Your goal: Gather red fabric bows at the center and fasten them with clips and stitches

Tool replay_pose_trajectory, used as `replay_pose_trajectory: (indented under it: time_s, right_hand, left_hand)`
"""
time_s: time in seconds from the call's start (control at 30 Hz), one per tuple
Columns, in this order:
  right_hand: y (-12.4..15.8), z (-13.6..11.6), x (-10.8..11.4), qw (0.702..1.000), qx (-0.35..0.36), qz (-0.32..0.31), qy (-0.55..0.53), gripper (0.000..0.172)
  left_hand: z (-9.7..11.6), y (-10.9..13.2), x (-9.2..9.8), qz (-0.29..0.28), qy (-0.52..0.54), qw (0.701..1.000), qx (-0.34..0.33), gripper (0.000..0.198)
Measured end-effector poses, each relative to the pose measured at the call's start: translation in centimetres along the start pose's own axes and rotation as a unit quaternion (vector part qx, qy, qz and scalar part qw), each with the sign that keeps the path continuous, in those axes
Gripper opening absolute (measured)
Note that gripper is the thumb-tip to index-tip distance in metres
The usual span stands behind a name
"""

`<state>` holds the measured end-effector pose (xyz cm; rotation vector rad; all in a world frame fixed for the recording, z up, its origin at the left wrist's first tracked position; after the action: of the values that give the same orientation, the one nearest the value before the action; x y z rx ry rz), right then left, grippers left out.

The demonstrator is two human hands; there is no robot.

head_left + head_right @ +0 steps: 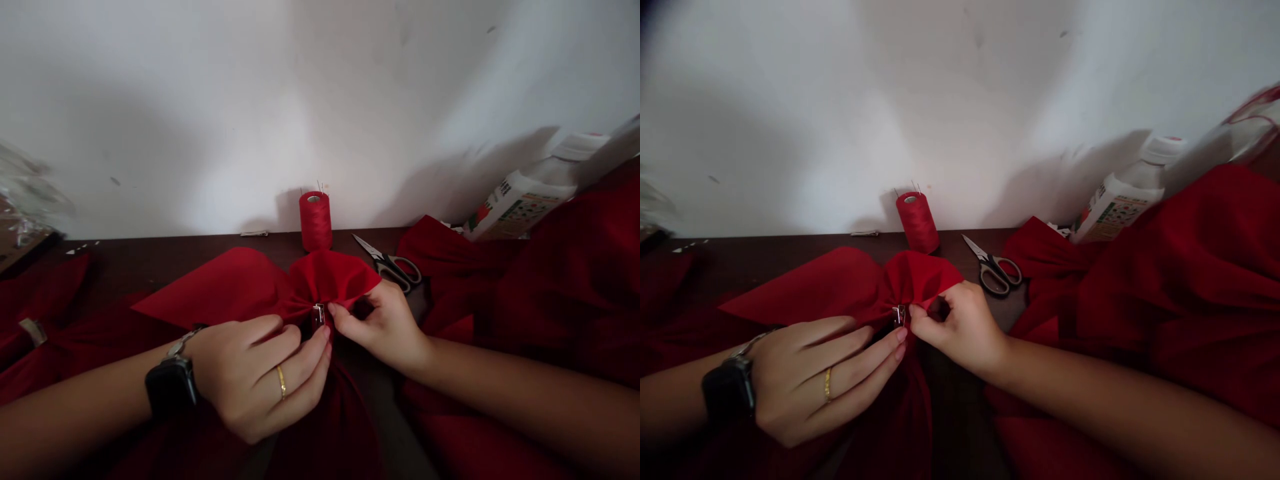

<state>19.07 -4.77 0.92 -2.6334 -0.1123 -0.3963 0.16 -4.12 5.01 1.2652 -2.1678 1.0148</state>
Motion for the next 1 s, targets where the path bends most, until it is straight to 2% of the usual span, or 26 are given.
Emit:
replay_pose_trajectory:
  time_s: [0.4,0.6,0.8,1.0]
  right_hand:
    - [-0.03,0.13,-0.05,1.0,-0.005,-0.001,0.002,0.012]
    - [-0.08,0.29,-0.14,1.0,-0.016,0.0,-0.025,0.017]
    - [-0.21,0.36,-0.05,0.999,0.0,0.0,-0.041,0.008]
    - [-0.27,0.63,0.01,0.998,0.008,-0.014,-0.065,0.008]
  left_hand:
    - [0.13,0.1,-0.11,0.014,0.014,1.0,-0.017,0.007]
    - [-0.04,-0.05,0.08,-0.005,0.023,1.0,0.008,0.01]
    - [-0.24,-0.03,0.11,-0.003,0.023,1.0,0.011,0.017]
    - [-0.59,0.32,0.06,-0.025,0.05,0.998,0.035,0.01]
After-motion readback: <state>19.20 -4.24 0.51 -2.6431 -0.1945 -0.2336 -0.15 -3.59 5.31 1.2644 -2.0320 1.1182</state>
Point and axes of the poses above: each hand's wrist, its own y-axis away from the middle knuckle, its own x-axis out of the back of the hand, z = x × y, the point moved 1 cm from there along -y, towards the middle knuckle, and after that the axes turned 2 degrees about -y, right-handed, at the moved point
